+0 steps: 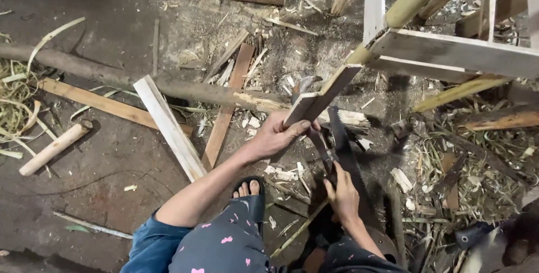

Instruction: The person uses a curved blade to shave and shape a small piece of wood held in their left hand. They repeatedly smooth the wood's surface and then place it into a wooden frame structure to check the fit before continuing to refine the shape.

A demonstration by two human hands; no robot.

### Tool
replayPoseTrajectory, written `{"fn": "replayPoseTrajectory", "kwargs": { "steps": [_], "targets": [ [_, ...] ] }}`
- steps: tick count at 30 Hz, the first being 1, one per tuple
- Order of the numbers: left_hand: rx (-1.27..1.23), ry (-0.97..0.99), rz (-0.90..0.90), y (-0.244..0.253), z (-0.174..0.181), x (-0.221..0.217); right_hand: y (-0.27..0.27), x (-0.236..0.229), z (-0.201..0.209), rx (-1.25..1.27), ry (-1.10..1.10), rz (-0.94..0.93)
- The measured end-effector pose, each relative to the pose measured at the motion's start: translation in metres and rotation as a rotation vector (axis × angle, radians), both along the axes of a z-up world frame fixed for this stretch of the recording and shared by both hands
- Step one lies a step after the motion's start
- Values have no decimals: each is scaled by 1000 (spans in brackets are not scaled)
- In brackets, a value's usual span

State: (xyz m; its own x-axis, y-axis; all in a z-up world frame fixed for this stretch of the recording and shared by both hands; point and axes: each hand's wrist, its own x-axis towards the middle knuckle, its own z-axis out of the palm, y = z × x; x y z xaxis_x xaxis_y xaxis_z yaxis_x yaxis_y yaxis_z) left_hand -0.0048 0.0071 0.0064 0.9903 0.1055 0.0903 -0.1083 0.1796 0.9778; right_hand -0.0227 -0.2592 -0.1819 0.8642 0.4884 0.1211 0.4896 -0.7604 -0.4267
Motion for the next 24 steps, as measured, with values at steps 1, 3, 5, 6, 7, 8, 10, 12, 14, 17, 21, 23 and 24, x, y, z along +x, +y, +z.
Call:
{"fn": "replayPoseTrajectory", "kwargs": {
  "steps": [1,3,5,6,7,8,10,12,14,17,21,23,24],
  "targets": [
    [29,-11,23,0,1,-1,4,5,1,9,186,-48],
    [62,-22,47,4,-11,1,10,13,-3,23,371,-96],
    [120,-36,31,11,-38,4,13,17,-10,17,425,-111],
    [121,-34,33,14,-39,4,14,17,-5,18,427,-108],
    [171,-61,28,16,-41,5,15,18,-1,39,467,-136],
    [221,-87,21,19,-44,5,16,18,4,60,510,-165],
    [219,-57,35,25,-58,5,18,16,8,154,578,-173],
    [215,-25,48,27,-59,4,18,14,15,246,648,-184],
    [122,13,54,27,-45,3,17,13,27,441,777,-122],
    [4,107,24,22,-23,3,18,22,36,754,949,-158],
    [-132,137,23,21,-42,6,-2,36,27,756,922,-114],
    [-275,54,-166,27,-66,8,-2,42,56,759,1024,-48],
    [-277,54,-163,27,-69,7,3,44,73,756,1025,-45]
  ]
}}
